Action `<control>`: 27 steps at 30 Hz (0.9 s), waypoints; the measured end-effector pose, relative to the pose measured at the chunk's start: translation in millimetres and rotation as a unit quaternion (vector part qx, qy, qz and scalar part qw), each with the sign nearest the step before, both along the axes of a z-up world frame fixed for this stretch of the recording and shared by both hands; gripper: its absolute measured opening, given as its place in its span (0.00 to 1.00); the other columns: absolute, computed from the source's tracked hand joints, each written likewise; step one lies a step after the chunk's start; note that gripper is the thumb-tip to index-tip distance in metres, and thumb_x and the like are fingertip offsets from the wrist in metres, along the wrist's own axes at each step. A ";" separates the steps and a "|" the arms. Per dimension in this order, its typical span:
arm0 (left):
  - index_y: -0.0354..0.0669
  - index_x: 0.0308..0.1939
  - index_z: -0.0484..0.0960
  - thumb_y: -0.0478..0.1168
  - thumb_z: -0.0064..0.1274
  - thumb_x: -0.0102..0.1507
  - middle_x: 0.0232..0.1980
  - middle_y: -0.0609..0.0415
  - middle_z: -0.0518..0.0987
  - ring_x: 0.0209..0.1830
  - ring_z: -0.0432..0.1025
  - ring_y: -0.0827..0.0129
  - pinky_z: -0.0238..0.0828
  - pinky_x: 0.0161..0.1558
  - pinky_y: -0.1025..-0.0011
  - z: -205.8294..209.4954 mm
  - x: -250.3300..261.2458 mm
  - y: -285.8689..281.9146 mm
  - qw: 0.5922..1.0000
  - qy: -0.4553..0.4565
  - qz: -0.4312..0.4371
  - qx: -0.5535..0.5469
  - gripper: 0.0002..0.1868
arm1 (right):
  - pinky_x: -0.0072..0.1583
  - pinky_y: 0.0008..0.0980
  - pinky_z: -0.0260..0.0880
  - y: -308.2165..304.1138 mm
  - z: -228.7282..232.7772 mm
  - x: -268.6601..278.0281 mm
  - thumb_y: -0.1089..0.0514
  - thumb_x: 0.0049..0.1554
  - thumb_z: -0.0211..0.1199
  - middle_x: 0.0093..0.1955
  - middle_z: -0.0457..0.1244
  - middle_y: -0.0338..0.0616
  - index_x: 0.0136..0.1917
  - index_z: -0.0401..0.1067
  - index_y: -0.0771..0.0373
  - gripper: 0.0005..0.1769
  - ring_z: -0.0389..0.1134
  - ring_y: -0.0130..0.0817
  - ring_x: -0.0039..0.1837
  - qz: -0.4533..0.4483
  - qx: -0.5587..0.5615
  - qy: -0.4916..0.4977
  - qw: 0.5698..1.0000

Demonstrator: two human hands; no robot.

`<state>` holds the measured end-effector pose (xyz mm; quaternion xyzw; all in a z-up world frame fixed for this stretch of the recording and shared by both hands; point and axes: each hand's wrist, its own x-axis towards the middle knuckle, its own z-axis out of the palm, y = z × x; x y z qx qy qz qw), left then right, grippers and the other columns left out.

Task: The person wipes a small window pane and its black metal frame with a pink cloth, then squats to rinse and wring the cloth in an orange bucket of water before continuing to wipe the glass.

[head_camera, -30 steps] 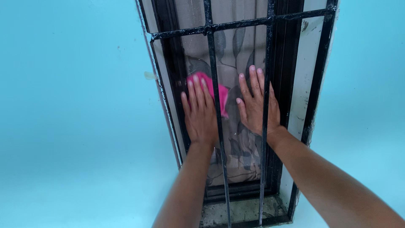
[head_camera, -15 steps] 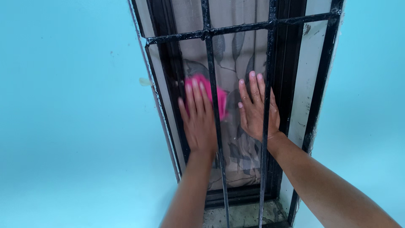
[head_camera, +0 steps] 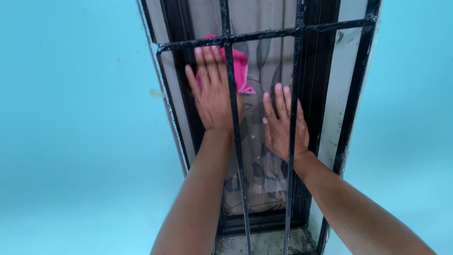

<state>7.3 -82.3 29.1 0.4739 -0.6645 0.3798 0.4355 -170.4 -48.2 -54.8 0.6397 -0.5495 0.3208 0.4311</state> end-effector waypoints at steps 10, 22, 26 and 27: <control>0.30 0.81 0.42 0.27 0.52 0.62 0.85 0.34 0.40 0.87 0.39 0.46 0.36 0.83 0.50 -124.2 15.5 14.4 0.992 0.035 -0.096 0.072 0.48 | 0.82 0.55 0.38 0.7 -1.0 -1.0 0.53 0.68 0.45 0.86 0.36 0.60 0.84 0.48 0.63 0.34 0.34 0.52 0.87 0.022 -0.019 0.005 1.000; 0.29 0.79 0.46 0.27 0.61 0.54 0.84 0.35 0.44 0.85 0.40 0.43 0.38 0.81 0.49 -100.1 13.3 32.3 0.984 0.148 -0.093 0.024 0.54 | 0.82 0.52 0.34 1.2 0.0 -0.7 0.52 0.67 0.46 0.87 0.33 0.60 0.84 0.46 0.64 0.36 0.31 0.50 0.87 0.010 0.007 0.000 1.000; 0.27 0.78 0.46 0.29 0.62 0.54 0.83 0.34 0.44 0.84 0.39 0.42 0.38 0.80 0.48 -91.9 10.5 22.5 0.985 0.140 -0.101 0.016 0.53 | 0.83 0.53 0.35 -2.3 -3.9 -3.3 0.51 0.68 0.44 0.87 0.34 0.60 0.85 0.46 0.64 0.36 0.31 0.50 0.88 0.007 -0.005 0.012 1.000; 0.26 0.78 0.47 0.31 0.61 0.54 0.83 0.34 0.44 0.84 0.40 0.41 0.38 0.80 0.49 -84.1 11.6 20.8 0.983 0.144 -0.114 0.011 0.53 | 0.83 0.53 0.35 -3.1 -3.8 -2.3 0.51 0.68 0.44 0.87 0.34 0.60 0.85 0.46 0.64 0.36 0.32 0.50 0.88 0.007 0.000 0.008 1.000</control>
